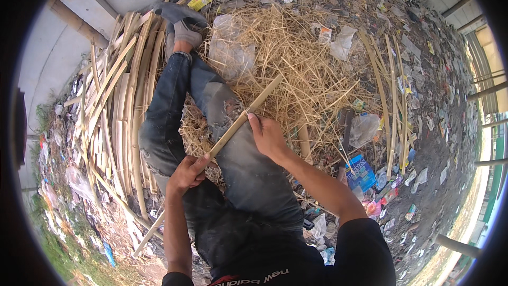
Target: The person sits on the ground and uses a utility knife to shave thin strips from a wooden stick. They hold the stick with their left hand and repeatedly scrape along its length with the knife in their right hand, producing wood shavings.
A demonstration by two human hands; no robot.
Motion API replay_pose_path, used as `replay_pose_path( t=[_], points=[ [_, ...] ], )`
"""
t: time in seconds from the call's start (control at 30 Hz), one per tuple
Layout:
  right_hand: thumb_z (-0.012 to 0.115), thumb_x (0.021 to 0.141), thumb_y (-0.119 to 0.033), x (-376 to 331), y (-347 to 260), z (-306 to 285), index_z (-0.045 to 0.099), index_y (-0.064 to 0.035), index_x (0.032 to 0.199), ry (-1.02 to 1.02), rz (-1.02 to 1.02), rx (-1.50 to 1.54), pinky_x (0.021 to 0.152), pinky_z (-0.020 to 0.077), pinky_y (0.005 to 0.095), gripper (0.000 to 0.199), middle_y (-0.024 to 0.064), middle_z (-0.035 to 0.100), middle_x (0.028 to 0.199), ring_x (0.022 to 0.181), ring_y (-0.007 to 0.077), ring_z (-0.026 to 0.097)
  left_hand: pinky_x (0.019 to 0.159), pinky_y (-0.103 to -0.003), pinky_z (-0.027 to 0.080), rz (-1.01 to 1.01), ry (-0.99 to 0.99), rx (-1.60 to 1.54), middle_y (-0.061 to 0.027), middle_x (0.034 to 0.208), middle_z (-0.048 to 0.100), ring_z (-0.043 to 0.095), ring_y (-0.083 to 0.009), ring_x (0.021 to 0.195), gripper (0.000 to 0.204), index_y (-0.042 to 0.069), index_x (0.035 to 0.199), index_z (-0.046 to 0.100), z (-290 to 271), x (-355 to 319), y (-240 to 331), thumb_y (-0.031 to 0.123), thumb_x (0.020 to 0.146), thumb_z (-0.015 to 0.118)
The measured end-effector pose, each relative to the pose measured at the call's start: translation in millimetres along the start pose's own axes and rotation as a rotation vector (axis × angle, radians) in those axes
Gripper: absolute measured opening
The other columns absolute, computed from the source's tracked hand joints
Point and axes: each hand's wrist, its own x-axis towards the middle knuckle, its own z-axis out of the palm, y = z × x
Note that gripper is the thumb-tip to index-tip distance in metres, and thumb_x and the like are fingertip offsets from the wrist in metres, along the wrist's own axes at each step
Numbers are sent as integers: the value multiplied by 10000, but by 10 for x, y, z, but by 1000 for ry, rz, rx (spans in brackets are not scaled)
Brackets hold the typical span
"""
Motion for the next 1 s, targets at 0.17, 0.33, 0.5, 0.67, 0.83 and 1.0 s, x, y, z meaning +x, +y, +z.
replay_pose_path(
  t=[0.17,0.33,0.5,0.67,0.83,1.0],
  points=[
    [508,1105,-490,214,89,-278,745,1,925,-69,278,37,711,520,541,575,271,687,766,743,477,672,442,-296,299,25,43,54,40,547,387,365,-83,457,728,-66,1070,778,46,3,-52,639,1040,602],
    [507,1109,-467,-83,-86,10,735,3,915,-82,6,17,682,514,503,557,271,683,765,736,462,676,440,-299,301,-22,16,28,37,540,376,353,-89,448,743,-61,1076,784,-32,18,-16,656,1035,596],
    [519,1106,-453,162,-162,-228,754,13,974,-140,251,132,687,527,507,539,278,685,768,756,476,683,437,-293,284,29,32,60,43,549,370,336,-80,454,761,-67,1062,777,58,38,40,667,1037,582],
    [511,1108,-486,-77,-240,4,726,32,888,-216,31,157,638,504,505,603,256,639,670,649,458,648,435,-292,279,10,8,-1,43,552,377,340,-74,456,750,-68,1036,773,11,54,5,658,1040,587],
    [511,1111,-466,-163,-239,0,737,19,906,-90,-41,4,642,525,505,573,272,660,711,699,478,671,431,-291,285,25,20,17,39,548,390,345,-75,453,757,-77,1003,763,67,50,96,658,1041,585],
    [514,1112,-445,74,-167,-83,743,9,913,-72,116,27,669,540,503,545,277,685,759,751,483,685,429,-291,285,8,39,26,36,546,398,349,-77,449,758,-75,995,759,45,47,49,664,1032,593]
  ],
)
